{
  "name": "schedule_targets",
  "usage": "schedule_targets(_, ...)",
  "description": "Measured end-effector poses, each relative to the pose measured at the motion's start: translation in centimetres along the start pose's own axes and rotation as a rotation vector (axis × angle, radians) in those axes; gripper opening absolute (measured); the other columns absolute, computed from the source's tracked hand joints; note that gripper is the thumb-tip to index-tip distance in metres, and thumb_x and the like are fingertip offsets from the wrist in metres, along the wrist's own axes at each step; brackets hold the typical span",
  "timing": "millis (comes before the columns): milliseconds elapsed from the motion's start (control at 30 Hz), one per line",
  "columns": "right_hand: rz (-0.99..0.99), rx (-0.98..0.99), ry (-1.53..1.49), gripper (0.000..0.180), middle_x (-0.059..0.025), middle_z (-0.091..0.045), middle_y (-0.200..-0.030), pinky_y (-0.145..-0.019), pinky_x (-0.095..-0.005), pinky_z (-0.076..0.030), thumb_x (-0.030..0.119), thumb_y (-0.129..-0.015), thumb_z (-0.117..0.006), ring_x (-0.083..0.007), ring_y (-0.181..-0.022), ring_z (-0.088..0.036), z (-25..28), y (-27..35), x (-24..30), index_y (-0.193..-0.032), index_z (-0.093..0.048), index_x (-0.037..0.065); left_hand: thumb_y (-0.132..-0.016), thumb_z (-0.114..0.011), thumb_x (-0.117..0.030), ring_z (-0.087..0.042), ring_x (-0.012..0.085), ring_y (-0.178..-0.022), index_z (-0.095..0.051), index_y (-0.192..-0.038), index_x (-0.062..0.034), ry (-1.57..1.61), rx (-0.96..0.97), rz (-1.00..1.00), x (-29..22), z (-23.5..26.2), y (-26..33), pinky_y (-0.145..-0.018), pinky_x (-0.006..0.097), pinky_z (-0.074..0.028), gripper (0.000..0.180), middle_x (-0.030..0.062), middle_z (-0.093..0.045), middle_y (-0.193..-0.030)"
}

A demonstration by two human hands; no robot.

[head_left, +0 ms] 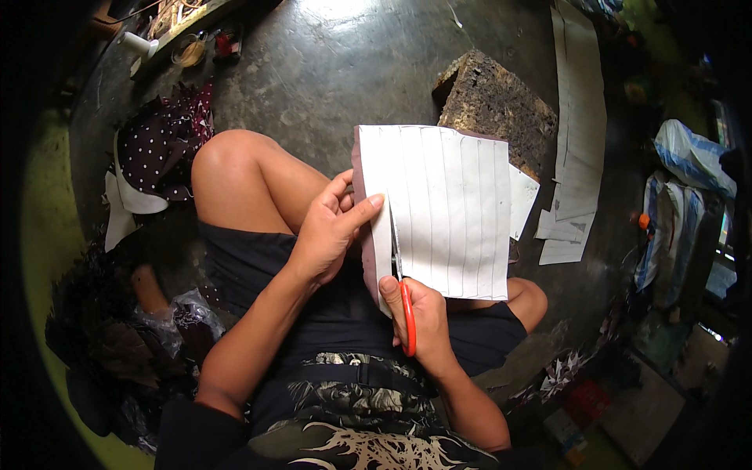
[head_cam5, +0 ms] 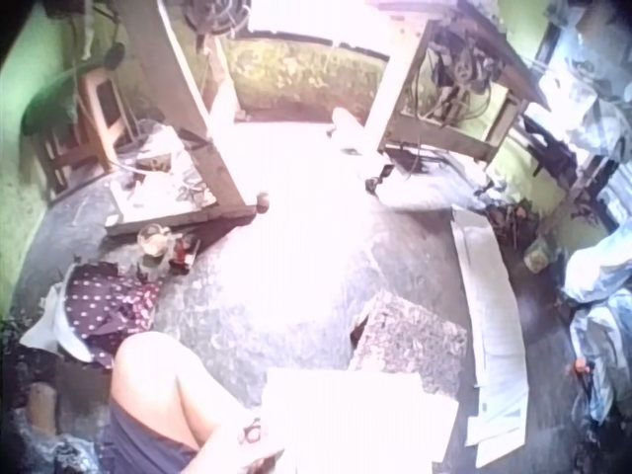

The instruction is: The person sits on the floor and repeatedly peels off small white paper pieces from a larger sheet placed on a wooden block. They then use red-handled scissors to cut a larger white sheet into strips and smaller pieces.

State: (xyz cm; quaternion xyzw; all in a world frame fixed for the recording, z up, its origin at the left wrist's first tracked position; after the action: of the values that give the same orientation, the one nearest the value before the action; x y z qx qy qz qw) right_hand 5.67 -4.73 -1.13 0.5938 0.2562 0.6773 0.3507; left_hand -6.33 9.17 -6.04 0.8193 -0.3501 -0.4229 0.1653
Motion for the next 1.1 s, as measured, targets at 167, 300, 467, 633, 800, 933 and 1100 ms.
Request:
schedule_targets(167, 0.028, 0.026, -0.031, 0.069, 0.0035, -0.049, -0.056, -0.045, -0.0276, -0.037, 0.066, -0.106, -0.066, -0.0064, -0.048, -0.049, -0.2, -0.7, 1.0, -0.073, -0.054, 0.007, -0.106, -0.072, -0.005, -0.070, 0.0144, -0.122, -0.050, -0.153, 0.0006, 0.003, -0.007, -0.012, 0.0, 0.3, -0.9, -0.107, 0.031, -0.058, 0.052, 0.0119, -0.073, -0.134)
schedule_targets(300, 0.013, 0.049, -0.024, 0.069, 0.0035, -0.050, -0.057, -0.046, -0.0277, -0.037, 0.067, -0.106, -0.064, -0.0069, -0.049, -0.049, -0.3, -1.5, 1.5, -0.073, -0.055, 0.007, -0.106, -0.072, -0.003, -0.070, 0.0148, -0.122, -0.049, -0.154, 0.0008, 0.014, 0.020, -0.018, -0.4, 0.5, -0.8, -0.108, 0.032, -0.059, 0.054, 0.0118, -0.072, -0.134)
schedule_targets(467, 0.038, 0.046, -0.005, 0.068, 0.0039, -0.049, -0.059, -0.048, -0.0279, -0.036, 0.067, -0.106, -0.064, -0.0068, -0.052, -0.047, -0.4, -1.9, 2.2, -0.074, -0.056, 0.007, -0.105, -0.072, -0.003, -0.070, 0.0147, -0.124, -0.047, -0.157, 0.0011, -0.008, 0.032, 0.006, -0.4, 0.7, -0.9, -0.108, 0.032, -0.058, 0.058, 0.0118, -0.071, -0.137)
schedule_targets(633, 0.008, 0.047, -0.016, 0.069, 0.0040, -0.049, -0.058, -0.049, -0.0285, -0.035, 0.066, -0.106, -0.065, -0.0064, -0.053, -0.046, -0.5, -2.0, 2.0, -0.072, -0.056, 0.007, -0.105, -0.073, -0.003, -0.069, 0.0148, -0.125, -0.045, -0.158, 0.0013, -0.005, 0.028, 0.023, -0.3, 0.9, -0.9, -0.109, 0.032, -0.058, 0.060, 0.0117, -0.070, -0.138)
schedule_targets(800, 0.054, 0.038, 0.023, 0.064, 0.0061, -0.046, -0.052, -0.040, -0.0236, -0.039, 0.065, -0.108, -0.063, -0.0057, -0.041, -0.045, -0.5, -2.1, 2.0, -0.075, -0.058, 0.009, -0.105, -0.074, -0.005, -0.070, 0.0140, -0.120, -0.048, -0.156, 0.0007, 0.032, 0.012, 0.016, -0.4, 1.0, -1.0, -0.106, 0.031, -0.058, 0.058, 0.0108, -0.072, -0.134)
schedule_targets(933, 0.045, 0.056, 0.022, 0.065, 0.0054, -0.047, -0.052, -0.040, -0.0237, -0.039, 0.065, -0.108, -0.063, -0.0057, -0.041, -0.045, -0.5, -2.0, 2.1, -0.075, -0.056, 0.010, -0.105, -0.075, -0.008, -0.073, 0.0123, -0.112, -0.054, -0.150, 0.0000, 0.082, -0.019, -0.027, -0.8, 1.2, -1.9, -0.099, 0.029, -0.060, 0.050, 0.0096, -0.076, -0.125)
schedule_targets(1100, 0.027, 0.050, 0.048, 0.066, 0.0042, -0.048, -0.055, -0.042, -0.0243, -0.040, 0.067, -0.107, -0.062, -0.0066, -0.043, -0.047, -0.4, -2.2, 2.9, -0.075, -0.056, 0.010, -0.106, -0.074, -0.007, -0.073, 0.0129, -0.113, -0.056, -0.148, -0.0006, 0.073, -0.008, -0.078, -1.2, 1.1, -2.3, -0.100, 0.029, -0.059, 0.046, 0.0087, -0.076, -0.124)
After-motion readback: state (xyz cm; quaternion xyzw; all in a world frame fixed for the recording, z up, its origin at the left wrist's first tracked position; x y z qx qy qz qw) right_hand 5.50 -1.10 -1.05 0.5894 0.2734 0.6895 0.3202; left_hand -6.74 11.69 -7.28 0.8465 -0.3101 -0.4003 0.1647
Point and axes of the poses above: each hand's wrist, its own y-axis away from the middle knuckle, its own z-axis out of the back of the hand, x = y × z, the point moved 8 cm from there along -y, towards the middle knuckle
